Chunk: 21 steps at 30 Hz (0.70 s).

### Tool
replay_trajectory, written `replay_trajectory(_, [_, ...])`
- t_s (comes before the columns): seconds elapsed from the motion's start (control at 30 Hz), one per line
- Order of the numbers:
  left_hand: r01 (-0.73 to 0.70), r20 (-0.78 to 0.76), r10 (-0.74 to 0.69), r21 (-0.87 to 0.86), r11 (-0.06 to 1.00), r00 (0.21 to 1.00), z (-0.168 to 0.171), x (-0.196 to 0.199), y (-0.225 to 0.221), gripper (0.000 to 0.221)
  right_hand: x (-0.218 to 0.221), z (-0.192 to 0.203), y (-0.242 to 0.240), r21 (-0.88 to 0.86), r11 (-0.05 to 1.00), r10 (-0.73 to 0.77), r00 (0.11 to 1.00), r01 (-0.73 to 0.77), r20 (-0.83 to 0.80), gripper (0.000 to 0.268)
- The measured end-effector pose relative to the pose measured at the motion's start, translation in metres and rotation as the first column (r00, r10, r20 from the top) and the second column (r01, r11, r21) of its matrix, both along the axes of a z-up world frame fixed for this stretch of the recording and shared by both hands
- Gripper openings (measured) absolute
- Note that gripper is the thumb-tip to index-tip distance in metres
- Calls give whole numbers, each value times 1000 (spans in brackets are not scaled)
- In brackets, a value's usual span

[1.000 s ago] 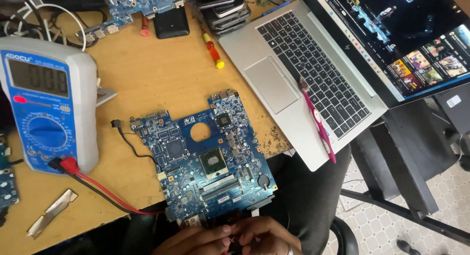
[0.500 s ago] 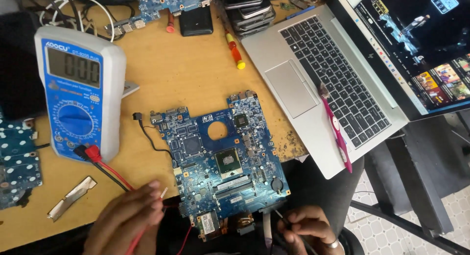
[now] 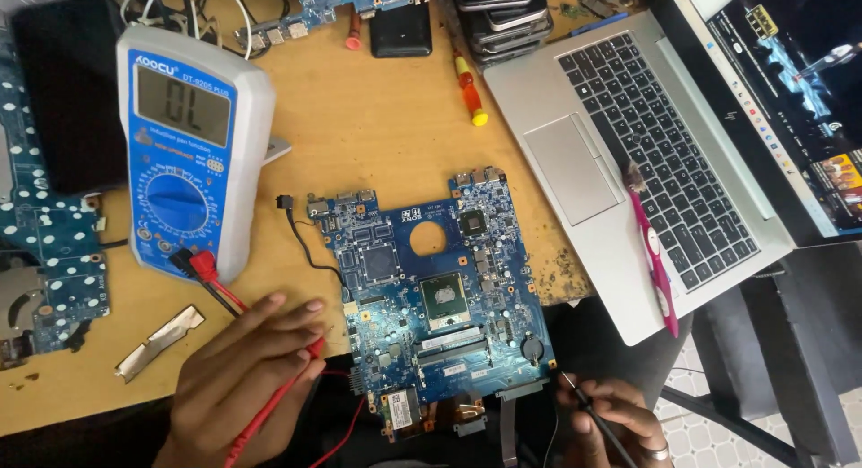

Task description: Testing components on a laptop motherboard using a digital multimeter to diagnose faults.

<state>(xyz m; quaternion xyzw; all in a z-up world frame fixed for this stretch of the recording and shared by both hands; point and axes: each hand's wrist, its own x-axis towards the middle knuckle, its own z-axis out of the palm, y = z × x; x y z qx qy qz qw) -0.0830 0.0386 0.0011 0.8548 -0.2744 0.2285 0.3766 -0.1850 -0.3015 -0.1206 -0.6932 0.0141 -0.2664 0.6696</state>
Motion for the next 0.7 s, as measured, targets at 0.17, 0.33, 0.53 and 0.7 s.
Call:
replay_trajectory(0.17, [31, -46, -33, -32, 999, 998, 3, 5, -2, 8, 4, 17, 7, -17, 997, 70, 996, -71, -47, 17])
replay_trajectory(0.33, [52, -68, -54, -30, 998, 996, 2, 8, 1, 9, 16, 26, 20, -106, 992, 74, 997, -72, 11, 10])
replay_trajectory(0.53, [97, -93, -104, -72, 993, 990, 2, 8, 3, 10, 17, 25, 31, -18, 1000, 6, 1000, -7, -18, 13])
replay_trajectory(0.7, [128, -136, -135, -60, 990, 981, 2, 9, 6, 11, 16, 18, 29, 17, 1000, 7, 1000, -7, -3, 14])
